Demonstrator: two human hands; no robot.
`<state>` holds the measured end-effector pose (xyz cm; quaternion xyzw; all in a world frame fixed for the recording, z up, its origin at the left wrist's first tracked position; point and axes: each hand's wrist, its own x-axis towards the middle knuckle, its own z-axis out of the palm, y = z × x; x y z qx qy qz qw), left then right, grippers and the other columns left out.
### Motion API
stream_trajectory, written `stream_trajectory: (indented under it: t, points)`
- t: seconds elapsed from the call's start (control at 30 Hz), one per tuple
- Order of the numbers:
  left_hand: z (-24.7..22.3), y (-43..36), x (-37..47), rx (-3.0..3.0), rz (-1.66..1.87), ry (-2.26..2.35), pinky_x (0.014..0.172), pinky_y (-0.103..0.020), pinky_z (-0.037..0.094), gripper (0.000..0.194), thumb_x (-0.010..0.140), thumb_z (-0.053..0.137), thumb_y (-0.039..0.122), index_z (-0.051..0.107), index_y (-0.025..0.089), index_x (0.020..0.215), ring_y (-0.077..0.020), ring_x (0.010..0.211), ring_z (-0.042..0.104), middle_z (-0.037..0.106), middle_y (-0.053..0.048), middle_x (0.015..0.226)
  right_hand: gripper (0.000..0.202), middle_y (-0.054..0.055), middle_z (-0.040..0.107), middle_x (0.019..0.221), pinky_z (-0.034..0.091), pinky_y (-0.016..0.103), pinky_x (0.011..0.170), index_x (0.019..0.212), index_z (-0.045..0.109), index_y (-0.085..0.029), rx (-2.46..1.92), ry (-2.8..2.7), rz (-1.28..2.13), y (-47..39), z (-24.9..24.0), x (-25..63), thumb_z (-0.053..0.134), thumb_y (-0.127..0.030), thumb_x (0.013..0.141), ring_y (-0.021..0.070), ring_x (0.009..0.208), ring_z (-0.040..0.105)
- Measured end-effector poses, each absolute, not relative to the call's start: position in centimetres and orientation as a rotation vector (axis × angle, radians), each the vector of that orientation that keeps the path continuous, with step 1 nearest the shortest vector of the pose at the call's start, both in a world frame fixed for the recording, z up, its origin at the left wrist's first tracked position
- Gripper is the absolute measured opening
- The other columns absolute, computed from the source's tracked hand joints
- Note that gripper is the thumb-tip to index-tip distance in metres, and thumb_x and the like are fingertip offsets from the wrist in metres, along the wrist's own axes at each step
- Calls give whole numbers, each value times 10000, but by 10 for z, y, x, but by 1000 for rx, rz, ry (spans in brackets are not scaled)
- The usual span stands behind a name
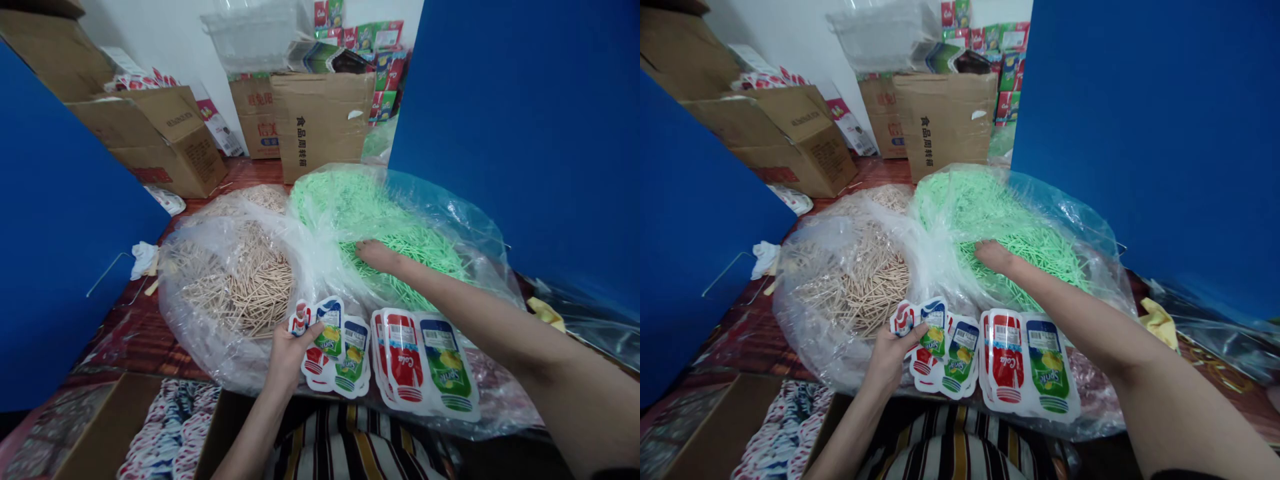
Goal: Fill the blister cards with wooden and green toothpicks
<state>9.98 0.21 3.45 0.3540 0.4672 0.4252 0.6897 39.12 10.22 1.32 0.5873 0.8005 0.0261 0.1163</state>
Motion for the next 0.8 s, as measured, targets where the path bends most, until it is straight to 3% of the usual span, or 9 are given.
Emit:
stream_trajectory:
  t: [0.13,0.33,0.43,0.63,0.8]
  points:
    - [36,1,100,815,945,1040,652,-294,536,285,502,836,246,709,111,718,-191,642,663,726,-50,698,193,128,627,955,376,282,828,931,607,-115,1742,2387,36,96,16,401,455,-46,835,227,982,550]
    - [34,1,101,803,934,1035,648,-280,532,281,504,835,229,708,109,724,-178,630,657,726,-46,689,293,173,615,958,382,273,733,1137,456,-72,2038,2288,53,81,27,408,267,-214,964,234,912,573]
    - [33,0,102,789,931,1037,670,-289,532,292,517,831,226,709,107,754,-183,662,662,734,-54,733,288,172,624,940,386,275,701,1117,473,-90,2054,2261,2,78,34,404,284,-241,961,239,880,585]
    - [34,-2,107,778,912,1011,633,-286,530,289,514,834,228,703,107,741,-186,625,662,727,-49,695,218,173,650,1018,405,321,775,1012,579,-125,1930,2222,-177,94,36,385,505,-100,809,285,1012,566]
    - [34,-2,105,762,921,1022,644,-278,530,287,502,841,229,707,117,730,-182,629,664,729,-43,690,528,110,670,1046,450,268,646,1155,559,-160,1833,2184,-436,118,35,378,627,-85,636,245,891,637]
